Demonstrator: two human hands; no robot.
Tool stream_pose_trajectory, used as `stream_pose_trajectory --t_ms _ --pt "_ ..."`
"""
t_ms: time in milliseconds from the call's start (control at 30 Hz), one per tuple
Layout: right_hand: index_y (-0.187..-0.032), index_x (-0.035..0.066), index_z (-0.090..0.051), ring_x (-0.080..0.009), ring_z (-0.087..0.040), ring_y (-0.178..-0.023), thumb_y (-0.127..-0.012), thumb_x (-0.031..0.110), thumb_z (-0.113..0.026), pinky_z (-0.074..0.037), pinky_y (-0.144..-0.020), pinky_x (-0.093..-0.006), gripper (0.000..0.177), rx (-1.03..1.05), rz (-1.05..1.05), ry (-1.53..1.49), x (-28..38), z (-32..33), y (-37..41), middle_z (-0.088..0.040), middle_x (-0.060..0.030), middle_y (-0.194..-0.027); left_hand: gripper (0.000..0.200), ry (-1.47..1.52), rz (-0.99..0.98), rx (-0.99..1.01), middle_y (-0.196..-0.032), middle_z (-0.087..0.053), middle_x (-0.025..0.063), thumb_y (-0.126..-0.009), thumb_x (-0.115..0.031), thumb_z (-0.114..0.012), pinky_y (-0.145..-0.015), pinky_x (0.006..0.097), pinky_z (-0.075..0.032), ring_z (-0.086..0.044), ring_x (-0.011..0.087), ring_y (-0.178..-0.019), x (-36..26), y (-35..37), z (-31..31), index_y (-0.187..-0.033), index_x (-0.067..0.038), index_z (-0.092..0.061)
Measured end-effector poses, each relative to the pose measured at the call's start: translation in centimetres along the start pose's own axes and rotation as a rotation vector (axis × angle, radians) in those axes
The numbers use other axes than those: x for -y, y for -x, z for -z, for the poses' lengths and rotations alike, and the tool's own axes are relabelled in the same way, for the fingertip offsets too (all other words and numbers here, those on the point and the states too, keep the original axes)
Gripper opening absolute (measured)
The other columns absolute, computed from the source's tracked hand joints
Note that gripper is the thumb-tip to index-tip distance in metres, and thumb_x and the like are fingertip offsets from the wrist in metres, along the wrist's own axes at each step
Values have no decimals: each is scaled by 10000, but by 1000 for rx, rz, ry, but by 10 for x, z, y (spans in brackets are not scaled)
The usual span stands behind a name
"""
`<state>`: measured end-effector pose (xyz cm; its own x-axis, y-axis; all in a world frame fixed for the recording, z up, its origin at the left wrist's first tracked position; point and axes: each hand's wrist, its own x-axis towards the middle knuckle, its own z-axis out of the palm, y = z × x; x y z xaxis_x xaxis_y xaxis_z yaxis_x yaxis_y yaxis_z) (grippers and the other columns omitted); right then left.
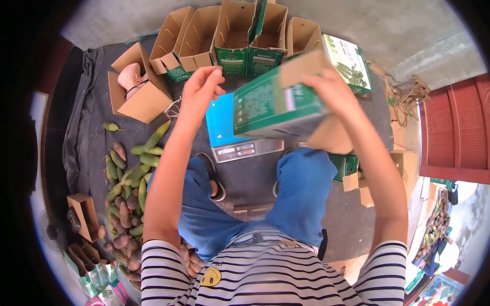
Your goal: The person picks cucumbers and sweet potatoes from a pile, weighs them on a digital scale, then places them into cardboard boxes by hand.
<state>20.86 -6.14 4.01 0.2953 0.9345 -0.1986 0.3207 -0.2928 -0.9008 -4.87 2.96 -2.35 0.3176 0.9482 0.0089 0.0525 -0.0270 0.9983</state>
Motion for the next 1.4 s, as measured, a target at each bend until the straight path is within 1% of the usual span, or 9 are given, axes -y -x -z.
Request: stream_pose_trajectory --t_ms 167,367,567,633,733,800,933,1167,1400 --pt "-826 -20 -688 -334 -664 -857 -796 247 -556 -510 -722 -444 299 195 81 361 -7 -134 -60 -665 -232 -892 792 -120 330 166 -1252 -527 166 -867 -672 -408 -908 411 -438 -523 248 -1126 4 -3 13 -1325 -28 -461" --pt "-857 -28 -691 -376 -646 -908 -773 235 -571 -494 -798 -443 301 357 49 189 -17 -227 -59 -658 -254 -917 893 -296 621 88 -1188 -583 43 -739 -854 -329 -789 400 -442 -552 192 -1043 57 -24 53 -1267 -155 -501" --pt "-1025 51 -653 -213 -655 -869 -872 227 -592 -515 -790 -346 241 31 560 6 -37 -47 -4 -673 -105 -985 468 -663 166 -20 -1113 -583 206 -824 -121 -628 -852 377 -458 -585 329 -1005 140 -33 80 -1203 64 -426" --pt "-1098 27 -597 -194 -657 -825 -935 149 -531 -533 -763 -298 214 -281 126 -228 -84 51 25 -660 -112 -984 465 -745 70 -28 -1126 -572 240 -821 -104 -603 -885 396 -449 -566 382 -1046 151 -35 86 -1206 79 -418" --pt "-982 -11 -616 -275 -662 -825 -898 273 -546 -516 -728 -365 304 -797 -253 746 -224 200 99 -669 -196 -910 528 -943 -62 -65 -1197 -514 293 -817 -115 -606 -953 422 -408 -491 434 -1141 152 -36 88 -1257 84 -394" --pt "-855 -26 -623 -295 -672 -729 -865 360 -551 -526 -669 -395 393 -867 -362 1074 -321 264 167 -669 -192 -761 543 -1179 -280 -208 -1229 -490 294 -831 -131 -608 -975 426 -389 -466 419 -1176 151 -33 83 -1285 71 -388" --pt "-853 -79 -620 -242 -636 -499 -848 525 -558 -527 -441 -362 607 -562 -1107 481 -369 272 233 -646 -192 -732 573 -1255 -576 -73 -1262 -480 266 -854 -208 -633 -993 440 -371 -457 394 -1187 64 -7 13 -1319 32 -399" --pt "-906 -16 -654 -194 -630 -538 -761 422 -638 -517 -459 -310 462 -773 -1122 -101 -419 221 216 -638 -145 -702 530 -1205 -302 512 -1248 -514 219 -842 -177 -634 -899 451 -441 -513 393 -1120 61 21 -34 -1303 -14 -429" --pt "-720 -2 -613 -178 -479 -376 -724 247 -647 -334 -338 -322 251 -914 -930 -52 -464 226 235 -529 -85 -528 285 -1179 -205 511 -940 -617 239 -859 -84 -556 -735 476 -463 -587 426 -888 79 14 -23 -1138 -46 -513"
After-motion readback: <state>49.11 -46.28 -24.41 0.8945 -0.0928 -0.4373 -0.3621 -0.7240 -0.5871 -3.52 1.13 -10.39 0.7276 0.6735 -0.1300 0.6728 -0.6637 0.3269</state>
